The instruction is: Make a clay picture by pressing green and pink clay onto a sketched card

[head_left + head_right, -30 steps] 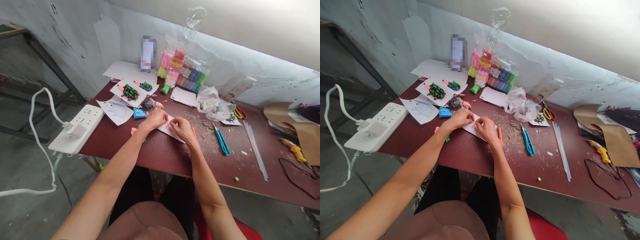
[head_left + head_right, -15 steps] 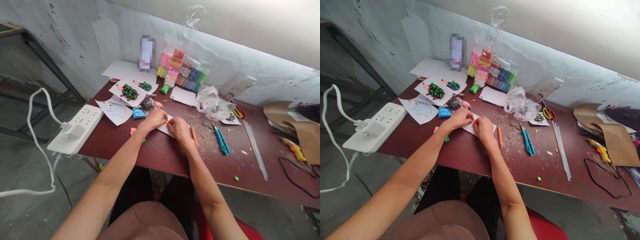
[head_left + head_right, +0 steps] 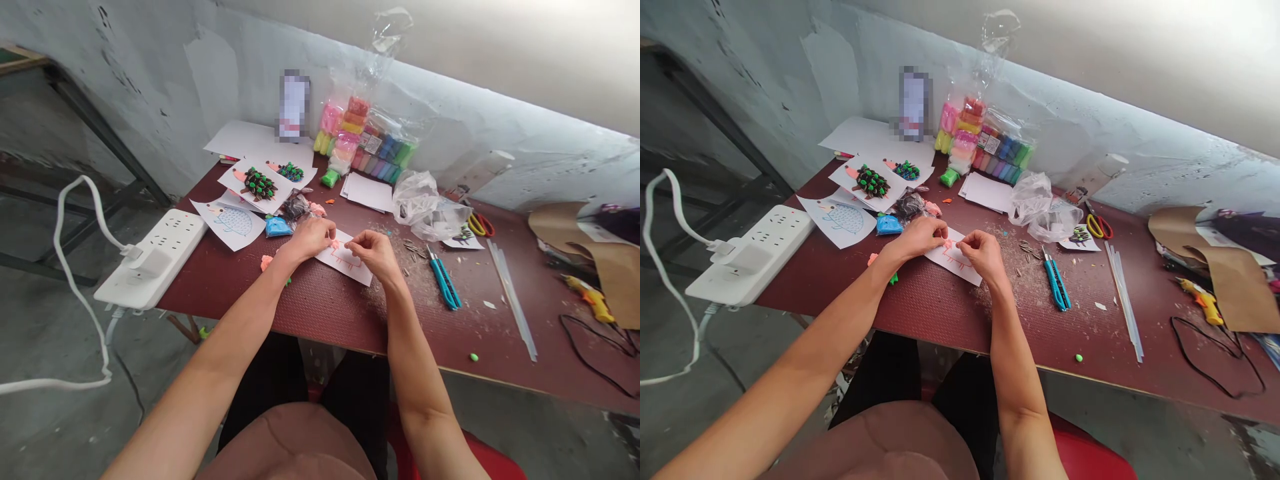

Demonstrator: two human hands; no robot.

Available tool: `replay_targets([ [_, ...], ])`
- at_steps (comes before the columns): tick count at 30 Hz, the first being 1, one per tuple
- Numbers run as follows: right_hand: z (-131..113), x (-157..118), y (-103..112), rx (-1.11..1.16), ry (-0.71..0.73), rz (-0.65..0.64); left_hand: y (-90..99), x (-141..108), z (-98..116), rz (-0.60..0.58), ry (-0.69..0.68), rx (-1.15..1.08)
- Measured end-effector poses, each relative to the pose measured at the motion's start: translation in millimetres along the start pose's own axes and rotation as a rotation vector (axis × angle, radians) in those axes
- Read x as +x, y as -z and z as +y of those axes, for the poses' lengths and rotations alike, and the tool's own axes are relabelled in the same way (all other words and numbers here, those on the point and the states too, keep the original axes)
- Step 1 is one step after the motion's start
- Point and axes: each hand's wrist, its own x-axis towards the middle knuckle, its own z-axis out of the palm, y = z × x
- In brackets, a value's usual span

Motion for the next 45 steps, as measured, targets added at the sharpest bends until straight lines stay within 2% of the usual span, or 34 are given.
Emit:
replay_targets([
  [6,-1.2,-2.3,-9.3,-0.184,0.060,0.079,-0.6,0.2,-0.8,-0.009,-0.011,0.003],
  [15,-7.5,7.3,-17.4,-0.470,0.140,-0.012,3.5,-1.8,0.3,-0.020,-0.038,0.024],
  [27,-8.1,9.2,-17.9,-0.452,0.190,-0.066,-1.0,-0.4,0.2,0.009,-0.023,0.076],
  [33,-11.5,10.1,-18.5,-0.423,0.136,0.003,0.9,-1.3,1.8,-0.012,-0.017,0.071],
  [39,-13.9,13.8,-21.7,-0.476,0.097,-0.008,3.1,-1.6,1.9,-0.029,-0.024,0.074],
  [45,-12.1,15.3,-23.5,-0.436,0.073,0.001,6.5,-2.7,3.2,-0.018,-0.022,0.068],
])
